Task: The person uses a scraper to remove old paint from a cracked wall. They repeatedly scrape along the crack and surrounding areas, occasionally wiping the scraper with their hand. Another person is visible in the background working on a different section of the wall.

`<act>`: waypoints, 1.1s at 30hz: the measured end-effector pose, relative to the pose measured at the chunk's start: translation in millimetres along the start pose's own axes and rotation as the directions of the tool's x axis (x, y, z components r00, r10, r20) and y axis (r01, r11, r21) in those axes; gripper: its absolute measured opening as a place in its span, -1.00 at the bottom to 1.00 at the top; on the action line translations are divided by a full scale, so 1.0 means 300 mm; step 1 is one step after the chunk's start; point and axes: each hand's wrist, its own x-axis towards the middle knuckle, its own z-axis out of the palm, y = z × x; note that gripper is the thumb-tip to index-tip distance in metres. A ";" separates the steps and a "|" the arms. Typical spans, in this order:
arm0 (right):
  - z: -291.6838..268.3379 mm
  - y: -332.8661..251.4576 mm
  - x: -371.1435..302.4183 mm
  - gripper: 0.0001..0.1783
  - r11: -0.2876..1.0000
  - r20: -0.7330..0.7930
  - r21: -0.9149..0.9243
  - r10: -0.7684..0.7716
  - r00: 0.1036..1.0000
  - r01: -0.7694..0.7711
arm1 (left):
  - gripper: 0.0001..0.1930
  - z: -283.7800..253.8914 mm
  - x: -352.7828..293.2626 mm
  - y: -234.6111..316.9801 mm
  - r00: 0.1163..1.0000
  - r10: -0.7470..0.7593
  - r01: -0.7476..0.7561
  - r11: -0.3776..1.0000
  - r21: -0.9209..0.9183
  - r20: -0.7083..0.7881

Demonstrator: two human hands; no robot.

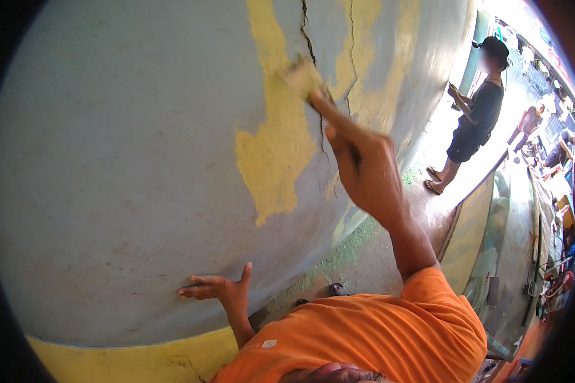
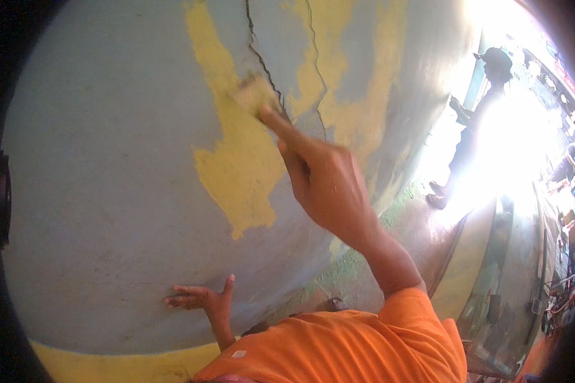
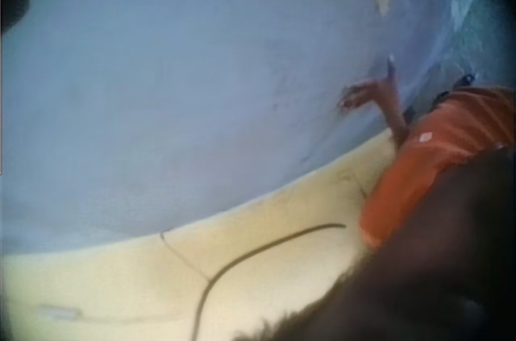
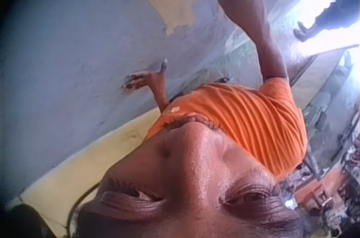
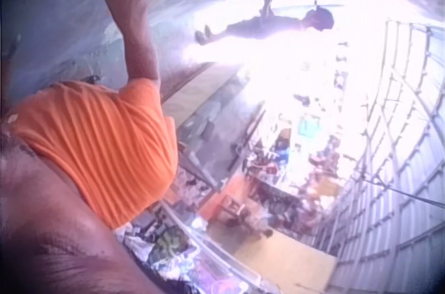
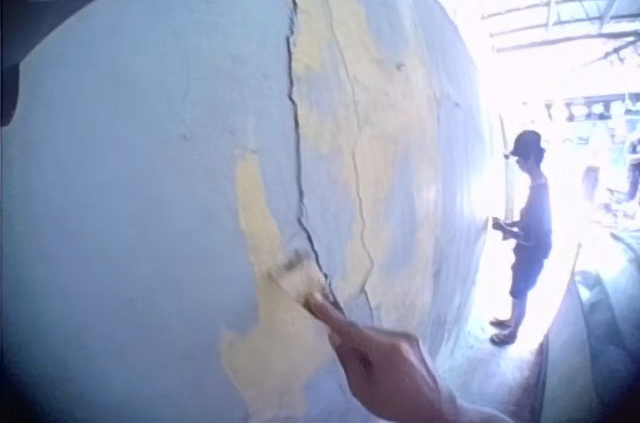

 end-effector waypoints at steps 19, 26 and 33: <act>0.019 -0.047 -0.010 -0.50 1.000 -0.049 0.014 0.001 0.999 0.000 | 0.75 0.015 -0.006 -0.012 0.997 -0.003 0.013 0.990 0.139 -0.075; -0.008 -0.059 -0.007 -0.51 0.997 -0.004 -0.074 0.013 1.000 -0.013 | 0.69 0.029 -0.021 -0.012 0.998 -0.048 0.047 0.998 0.030 0.032; 0.007 -0.059 -0.012 -0.55 0.996 -0.009 -0.051 0.067 0.998 -0.067 | 0.67 -0.009 0.005 -0.023 0.943 -0.110 0.180 0.962 -0.204 0.313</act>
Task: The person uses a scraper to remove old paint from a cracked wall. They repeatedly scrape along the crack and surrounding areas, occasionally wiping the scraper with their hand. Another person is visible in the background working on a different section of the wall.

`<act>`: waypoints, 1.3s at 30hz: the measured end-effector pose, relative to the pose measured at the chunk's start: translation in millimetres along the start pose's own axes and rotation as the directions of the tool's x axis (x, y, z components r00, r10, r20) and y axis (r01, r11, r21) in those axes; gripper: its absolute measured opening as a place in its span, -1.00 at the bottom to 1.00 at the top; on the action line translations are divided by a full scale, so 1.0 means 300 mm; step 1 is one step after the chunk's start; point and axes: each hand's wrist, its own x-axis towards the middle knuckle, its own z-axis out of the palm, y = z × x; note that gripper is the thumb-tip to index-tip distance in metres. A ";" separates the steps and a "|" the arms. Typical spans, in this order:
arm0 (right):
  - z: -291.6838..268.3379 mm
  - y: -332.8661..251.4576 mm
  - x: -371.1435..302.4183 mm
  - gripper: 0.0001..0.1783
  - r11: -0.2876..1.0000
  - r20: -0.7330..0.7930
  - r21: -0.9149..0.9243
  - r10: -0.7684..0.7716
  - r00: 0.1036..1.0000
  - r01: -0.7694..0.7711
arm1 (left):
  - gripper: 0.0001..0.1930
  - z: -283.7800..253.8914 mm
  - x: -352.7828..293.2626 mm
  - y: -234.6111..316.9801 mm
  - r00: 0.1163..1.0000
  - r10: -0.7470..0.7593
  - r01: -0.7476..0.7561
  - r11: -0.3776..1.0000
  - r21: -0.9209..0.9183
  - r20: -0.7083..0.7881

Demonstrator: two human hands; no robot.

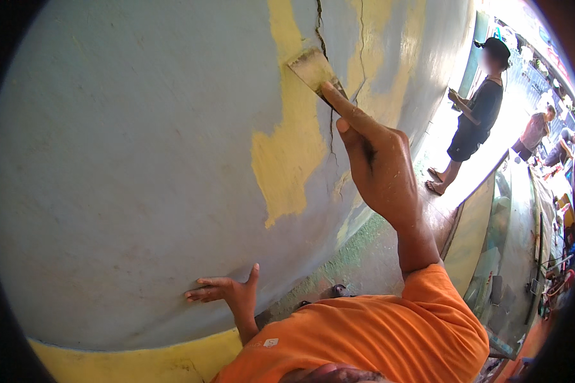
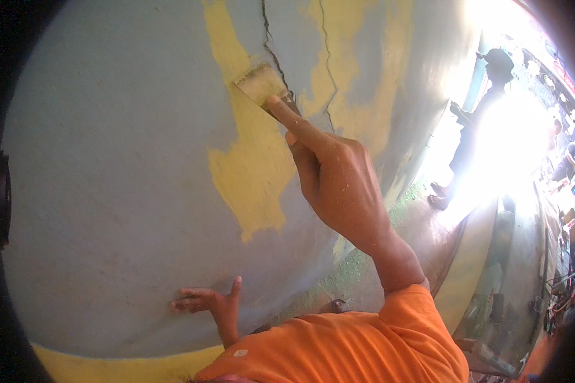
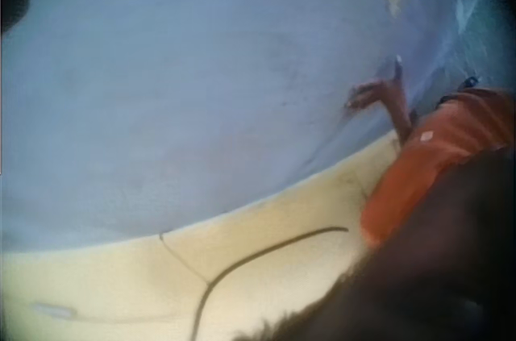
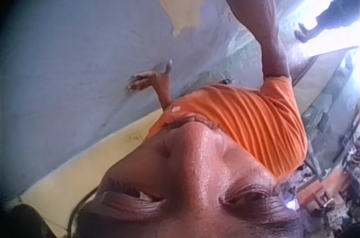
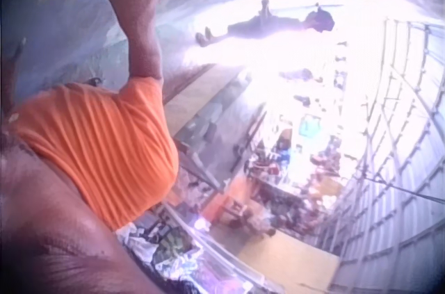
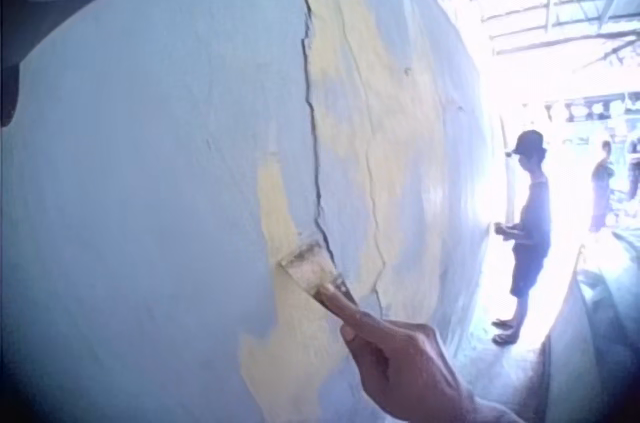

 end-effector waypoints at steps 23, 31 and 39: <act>-0.043 0.006 0.029 -0.55 0.999 -0.113 0.018 -0.035 0.993 0.037 | 0.77 -0.005 0.002 0.025 0.902 0.282 -0.131 0.900 0.416 -0.326; -0.055 -0.018 0.032 -0.49 0.999 -0.034 0.038 0.003 0.999 -0.002 | 0.73 -0.012 0.008 0.036 0.907 0.293 -0.157 0.902 0.401 -0.303; -0.074 -0.038 0.038 -0.44 0.998 0.013 0.048 0.029 0.999 -0.030 | 0.75 -0.001 0.009 0.041 0.915 0.253 -0.116 0.912 0.394 -0.315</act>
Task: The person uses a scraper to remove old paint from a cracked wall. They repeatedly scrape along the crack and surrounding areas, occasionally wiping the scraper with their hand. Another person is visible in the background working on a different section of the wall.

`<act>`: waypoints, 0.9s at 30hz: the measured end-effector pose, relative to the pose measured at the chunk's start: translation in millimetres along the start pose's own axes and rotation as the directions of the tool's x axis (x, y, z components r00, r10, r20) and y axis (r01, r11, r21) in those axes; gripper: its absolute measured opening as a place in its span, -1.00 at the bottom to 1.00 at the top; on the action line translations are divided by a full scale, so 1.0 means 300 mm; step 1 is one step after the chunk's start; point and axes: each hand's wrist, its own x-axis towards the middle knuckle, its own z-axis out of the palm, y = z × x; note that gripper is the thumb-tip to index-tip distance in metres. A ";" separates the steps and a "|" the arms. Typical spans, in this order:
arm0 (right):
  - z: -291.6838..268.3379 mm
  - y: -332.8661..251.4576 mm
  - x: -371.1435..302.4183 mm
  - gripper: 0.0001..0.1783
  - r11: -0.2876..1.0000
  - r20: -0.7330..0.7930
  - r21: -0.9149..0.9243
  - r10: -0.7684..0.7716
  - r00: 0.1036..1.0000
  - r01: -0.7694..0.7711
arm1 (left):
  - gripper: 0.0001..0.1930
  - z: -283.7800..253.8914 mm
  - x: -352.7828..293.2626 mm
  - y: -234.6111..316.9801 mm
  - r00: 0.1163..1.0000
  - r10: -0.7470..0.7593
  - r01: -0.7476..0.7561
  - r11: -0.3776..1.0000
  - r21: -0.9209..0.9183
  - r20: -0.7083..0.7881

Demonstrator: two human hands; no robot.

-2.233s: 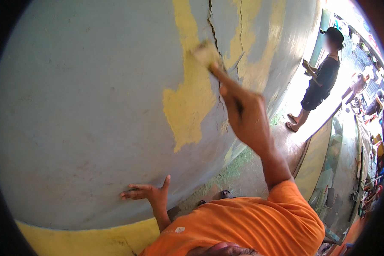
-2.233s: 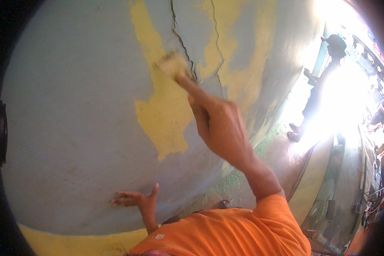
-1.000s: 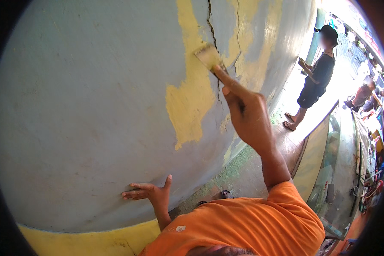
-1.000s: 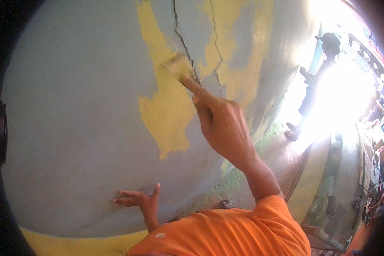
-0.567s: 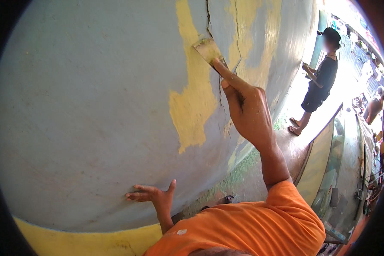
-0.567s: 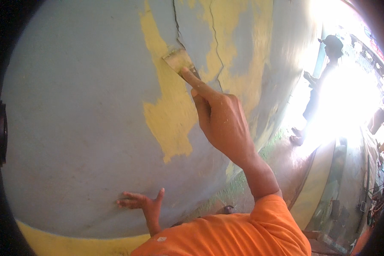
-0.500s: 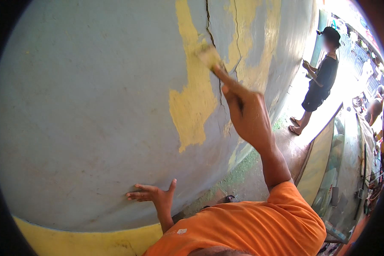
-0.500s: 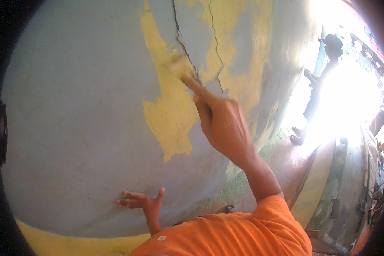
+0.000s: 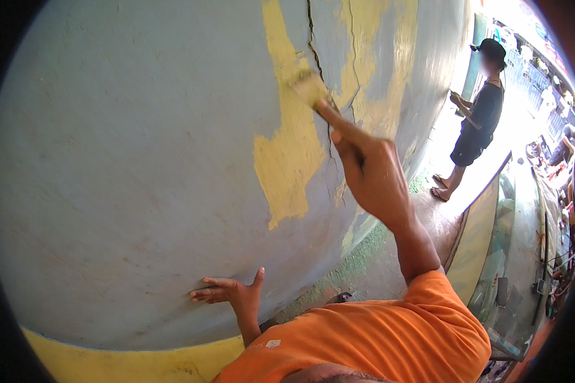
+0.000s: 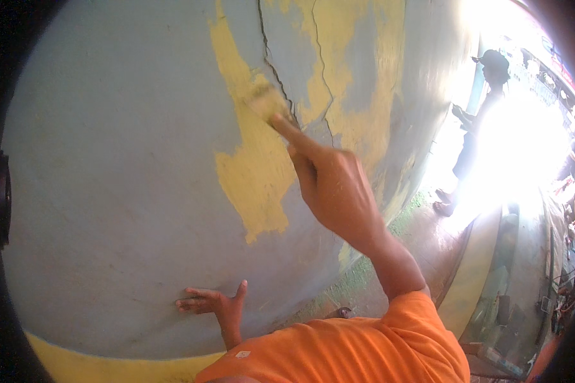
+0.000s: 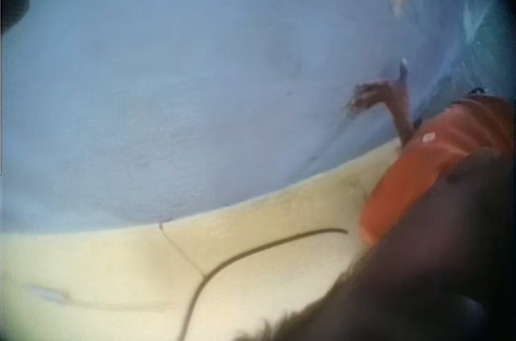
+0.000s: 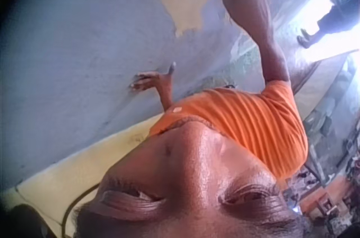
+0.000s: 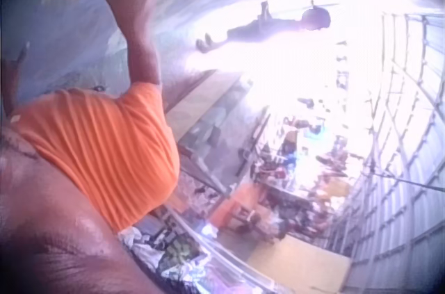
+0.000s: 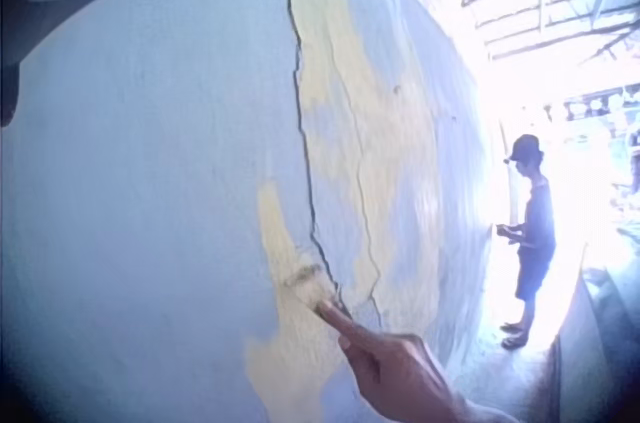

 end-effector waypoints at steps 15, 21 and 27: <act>0.027 -0.019 0.019 -0.55 0.998 -0.038 -0.002 -0.056 0.998 0.056 | 0.75 0.018 -0.006 -0.032 1.000 0.013 -0.013 0.999 -0.030 0.000; -0.005 -0.012 0.041 -0.56 0.993 -0.089 0.000 -0.118 0.989 0.119 | 0.77 0.013 -0.006 -0.021 0.999 0.030 -0.030 0.999 0.012 -0.028; 0.010 -0.031 0.068 -0.56 0.997 -0.078 -0.012 -0.078 0.994 0.077 | 0.72 0.039 -0.008 -0.030 0.998 -0.016 0.022 0.995 -0.101 0.059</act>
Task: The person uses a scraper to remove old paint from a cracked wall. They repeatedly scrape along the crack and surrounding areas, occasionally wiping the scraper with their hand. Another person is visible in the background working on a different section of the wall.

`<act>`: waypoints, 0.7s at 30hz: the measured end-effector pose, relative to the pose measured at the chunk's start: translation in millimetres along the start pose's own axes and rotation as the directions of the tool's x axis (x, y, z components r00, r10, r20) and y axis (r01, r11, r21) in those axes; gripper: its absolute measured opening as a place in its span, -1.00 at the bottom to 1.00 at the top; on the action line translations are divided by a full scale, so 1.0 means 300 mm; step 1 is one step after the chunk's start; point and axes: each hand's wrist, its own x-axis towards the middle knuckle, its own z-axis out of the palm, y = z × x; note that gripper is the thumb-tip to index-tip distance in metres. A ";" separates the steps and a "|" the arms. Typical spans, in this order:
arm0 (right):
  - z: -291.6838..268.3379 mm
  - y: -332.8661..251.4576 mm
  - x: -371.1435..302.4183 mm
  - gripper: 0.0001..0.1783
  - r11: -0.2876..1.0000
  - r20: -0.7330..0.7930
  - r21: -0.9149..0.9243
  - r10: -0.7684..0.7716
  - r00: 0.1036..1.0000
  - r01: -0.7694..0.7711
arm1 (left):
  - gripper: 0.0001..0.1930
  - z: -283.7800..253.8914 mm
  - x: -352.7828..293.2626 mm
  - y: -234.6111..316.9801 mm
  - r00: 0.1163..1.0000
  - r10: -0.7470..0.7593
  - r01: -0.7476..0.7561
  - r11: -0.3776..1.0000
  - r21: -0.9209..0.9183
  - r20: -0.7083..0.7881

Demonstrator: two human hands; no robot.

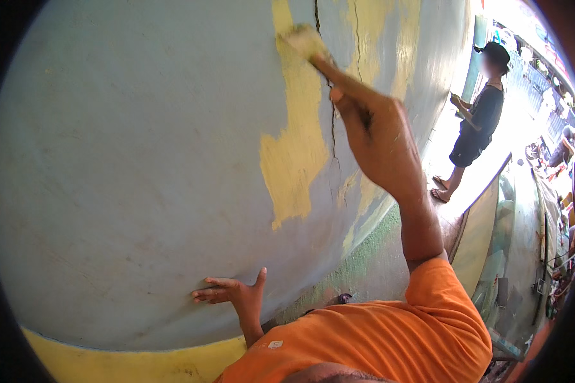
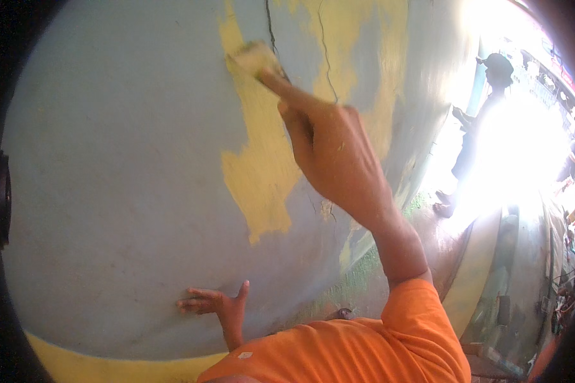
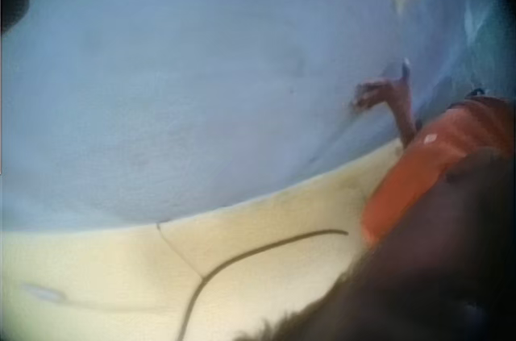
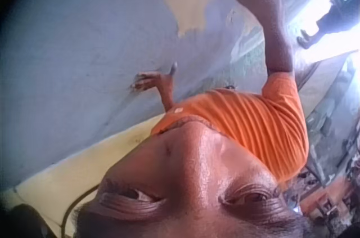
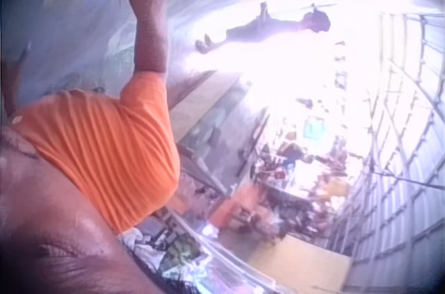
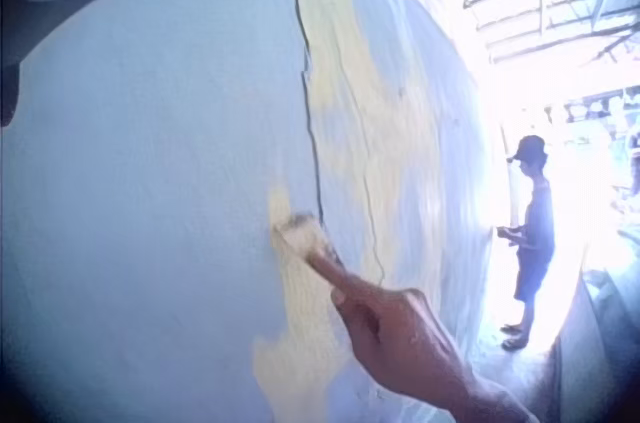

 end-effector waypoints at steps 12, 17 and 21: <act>0.029 -0.016 0.025 -0.55 0.998 -0.015 -0.062 -0.004 1.000 0.003 | 0.71 0.054 -0.006 -0.057 0.999 0.004 -0.002 0.999 -0.045 0.044; 0.029 -0.063 0.028 -0.57 0.998 -0.003 -0.044 0.043 0.999 -0.043 | 0.71 0.003 0.009 -0.017 0.999 0.011 -0.012 0.999 -0.033 -0.033; 0.024 -0.086 0.041 -0.58 0.997 -0.060 -0.045 -0.064 0.996 0.061 | 0.71 -0.025 0.019 0.006 0.999 0.007 -0.010 0.998 -0.054 -0.042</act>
